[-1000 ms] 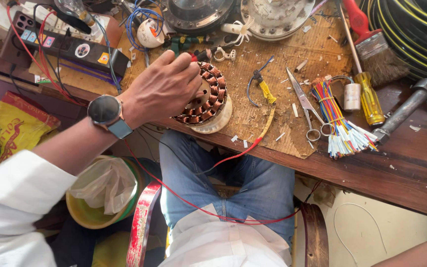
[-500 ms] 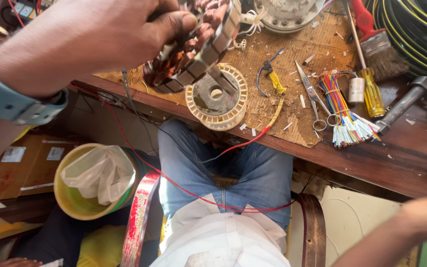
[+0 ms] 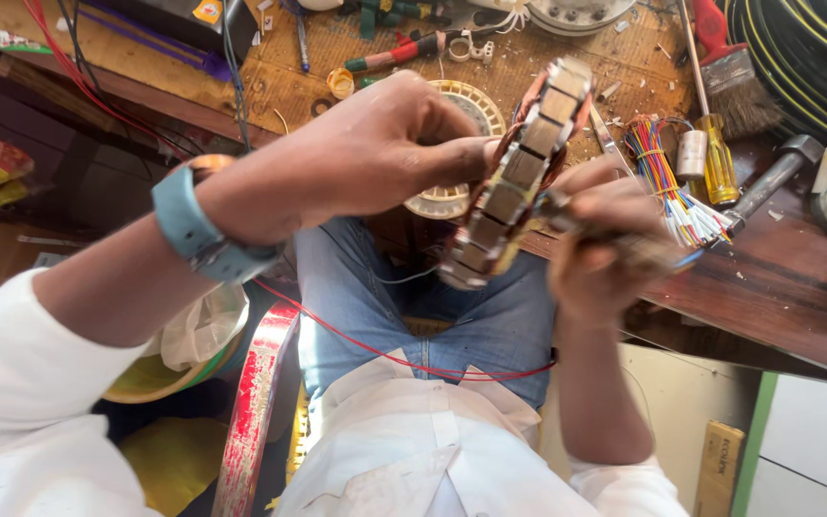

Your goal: The person pours a yellow liquid from a plastic bottle onto a motor stator placed on a workbench, rotating the stator to cover different sections. The person uses pliers to adjust wires and continues pouring the liquid over the stator coils.

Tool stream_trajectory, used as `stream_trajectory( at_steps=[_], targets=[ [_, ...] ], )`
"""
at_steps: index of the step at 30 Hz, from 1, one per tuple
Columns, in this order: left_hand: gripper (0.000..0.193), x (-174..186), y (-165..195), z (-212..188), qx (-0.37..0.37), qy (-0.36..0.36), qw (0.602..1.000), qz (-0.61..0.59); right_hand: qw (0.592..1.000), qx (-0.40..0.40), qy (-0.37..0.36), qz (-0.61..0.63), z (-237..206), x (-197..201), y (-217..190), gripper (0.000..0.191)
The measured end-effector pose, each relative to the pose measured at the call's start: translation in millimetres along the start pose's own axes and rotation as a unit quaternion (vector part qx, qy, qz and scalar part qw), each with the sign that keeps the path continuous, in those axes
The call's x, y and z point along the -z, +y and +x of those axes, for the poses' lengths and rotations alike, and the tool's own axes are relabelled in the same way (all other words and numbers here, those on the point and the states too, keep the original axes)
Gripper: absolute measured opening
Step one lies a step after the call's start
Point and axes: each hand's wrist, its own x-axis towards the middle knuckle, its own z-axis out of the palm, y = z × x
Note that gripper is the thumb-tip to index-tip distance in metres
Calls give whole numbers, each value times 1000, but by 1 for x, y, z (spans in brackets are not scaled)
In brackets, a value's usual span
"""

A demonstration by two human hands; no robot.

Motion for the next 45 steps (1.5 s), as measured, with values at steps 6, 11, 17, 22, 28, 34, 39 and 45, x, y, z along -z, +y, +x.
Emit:
stream_trajectory(
  at_steps=[6,11,17,22,28,34,39,45],
  targets=[
    [21,45,-74,-30,-47,242,968,41,898,-28,-203,-390,65,9,-44,48],
    [17,-9,-150,-59,-6,387,918,84,822,-60,-253,-506,81,-11,-17,44],
    [14,-78,-170,-44,-38,474,879,19,849,-123,-245,-452,84,-26,24,35],
    [13,-96,-166,-43,-46,508,856,-78,879,-174,-217,-388,77,-26,28,40],
    [12,-105,-164,-52,44,558,818,-135,877,-195,-166,-406,75,-4,21,48],
    [91,-86,-145,-35,-19,519,854,-35,890,-188,-107,-401,66,20,17,48],
    [123,-84,-135,-3,-40,488,872,-12,873,-193,-68,-443,56,34,13,49],
    [112,-97,-150,7,-33,480,873,-80,885,-217,-58,-408,44,41,6,42]
  ],
)
